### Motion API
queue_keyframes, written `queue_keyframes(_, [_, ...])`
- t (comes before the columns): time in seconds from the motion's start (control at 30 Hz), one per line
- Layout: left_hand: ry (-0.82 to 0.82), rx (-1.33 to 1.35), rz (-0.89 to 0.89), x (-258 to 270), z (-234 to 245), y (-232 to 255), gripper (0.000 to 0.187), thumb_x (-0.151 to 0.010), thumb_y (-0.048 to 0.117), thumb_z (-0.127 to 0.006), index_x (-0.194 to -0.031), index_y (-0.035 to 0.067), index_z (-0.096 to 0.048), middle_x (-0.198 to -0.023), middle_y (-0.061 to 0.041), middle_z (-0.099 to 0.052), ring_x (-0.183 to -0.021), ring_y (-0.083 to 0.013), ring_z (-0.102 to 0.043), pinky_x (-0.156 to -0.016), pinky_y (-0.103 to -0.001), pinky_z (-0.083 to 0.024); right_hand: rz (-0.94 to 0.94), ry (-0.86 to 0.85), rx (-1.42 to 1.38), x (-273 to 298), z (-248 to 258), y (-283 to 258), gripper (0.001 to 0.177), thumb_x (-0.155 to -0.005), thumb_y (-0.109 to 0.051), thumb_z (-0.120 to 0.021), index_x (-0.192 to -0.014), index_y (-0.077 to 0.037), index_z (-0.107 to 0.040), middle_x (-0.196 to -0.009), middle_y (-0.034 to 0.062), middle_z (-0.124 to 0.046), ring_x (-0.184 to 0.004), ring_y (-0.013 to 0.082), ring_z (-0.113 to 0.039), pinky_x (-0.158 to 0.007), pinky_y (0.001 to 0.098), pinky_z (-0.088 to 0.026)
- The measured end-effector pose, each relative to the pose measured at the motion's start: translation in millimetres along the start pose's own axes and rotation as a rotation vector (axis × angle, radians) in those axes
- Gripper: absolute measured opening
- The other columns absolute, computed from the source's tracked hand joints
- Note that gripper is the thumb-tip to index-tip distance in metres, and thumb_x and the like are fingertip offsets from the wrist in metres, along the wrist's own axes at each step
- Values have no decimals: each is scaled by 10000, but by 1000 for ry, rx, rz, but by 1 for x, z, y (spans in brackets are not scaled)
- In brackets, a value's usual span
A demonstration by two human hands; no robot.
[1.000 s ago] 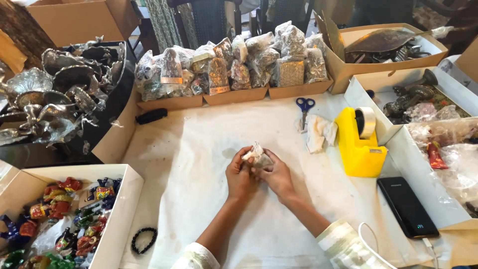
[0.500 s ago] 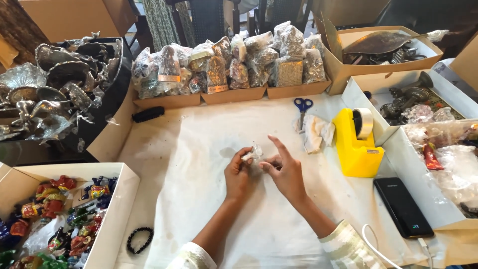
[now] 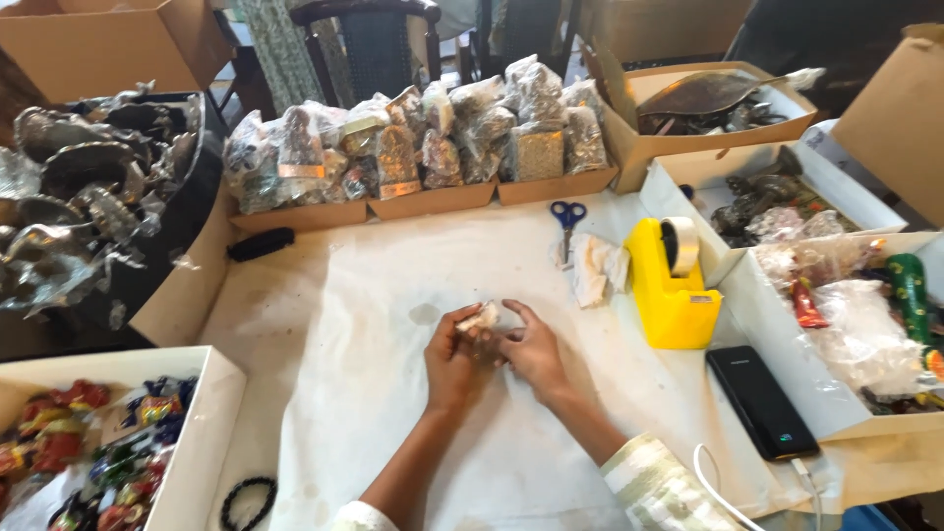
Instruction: Wrapping small figurines in bubble wrap and securing them with tape.
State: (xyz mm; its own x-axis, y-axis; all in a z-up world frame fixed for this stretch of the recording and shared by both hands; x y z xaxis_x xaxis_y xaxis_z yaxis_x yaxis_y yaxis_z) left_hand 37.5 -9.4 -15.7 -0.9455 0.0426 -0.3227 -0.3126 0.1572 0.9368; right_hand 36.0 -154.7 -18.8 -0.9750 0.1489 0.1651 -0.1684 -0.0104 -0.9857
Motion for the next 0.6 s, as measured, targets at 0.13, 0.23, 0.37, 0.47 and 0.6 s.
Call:
queue_keyframes(0.13, [70,106,141,-4,0,-3,270,-1013,29,-560,-1261,60,-661,-1031,-71,-728,-879,-98,-651,-769,-263,-544,87,32,38,-2,-7,-9,760,-803,-192,-834,-1473,-120,-484,-817,110,-781,-529,112,-648,-445,252,-460])
queue_keyframes(0.23, [105,144,143,-6,2,-6,258,-1017,59,-567,-1263,53,-645,-1037,-72,-733,-878,-93,-654,-773,-256,-548,162,57,151,-3,-7,-17,792,-774,-228,-853,-1468,-110,-490,-773,99,-782,-527,124,-666,-464,279,-519])
queue_keyframes(0.37, [128,174,141,-7,6,-9,270,-1022,82,-574,-1281,38,-633,-1059,-77,-738,-889,-105,-642,-766,-265,-525,556,151,393,-4,-5,-18,834,-760,-343,-897,-1446,-73,-508,-723,32,-780,-640,86,-748,-610,294,-565])
queue_keyframes(0.47, [170,265,210,-7,8,-2,284,-1030,135,-553,-1298,56,-601,-1061,-86,-713,-919,-128,-678,-782,-287,-561,223,244,697,21,-5,-54,842,-688,-512,-932,-1362,-153,-578,-566,56,-619,-512,178,-612,-539,380,-501])
queue_keyframes(0.6, [170,418,238,-13,8,-13,305,-1028,154,-564,-1315,49,-572,-1108,-103,-690,-966,-164,-690,-809,-306,-577,328,206,612,-7,4,-18,759,-680,-485,-910,-1276,-112,-624,-533,33,-565,-483,173,-574,-514,374,-479])
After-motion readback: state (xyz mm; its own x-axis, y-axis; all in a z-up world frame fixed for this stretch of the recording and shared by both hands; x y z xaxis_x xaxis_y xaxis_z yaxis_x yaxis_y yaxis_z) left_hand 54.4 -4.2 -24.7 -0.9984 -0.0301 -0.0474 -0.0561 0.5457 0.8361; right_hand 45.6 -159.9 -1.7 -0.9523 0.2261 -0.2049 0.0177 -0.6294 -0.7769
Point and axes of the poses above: each hand's wrist, its own x-axis away from the middle knuckle, its own z-axis out of the back of the hand, y = z × x, the point moved 3 cm from there along -x, towards the middle knuckle
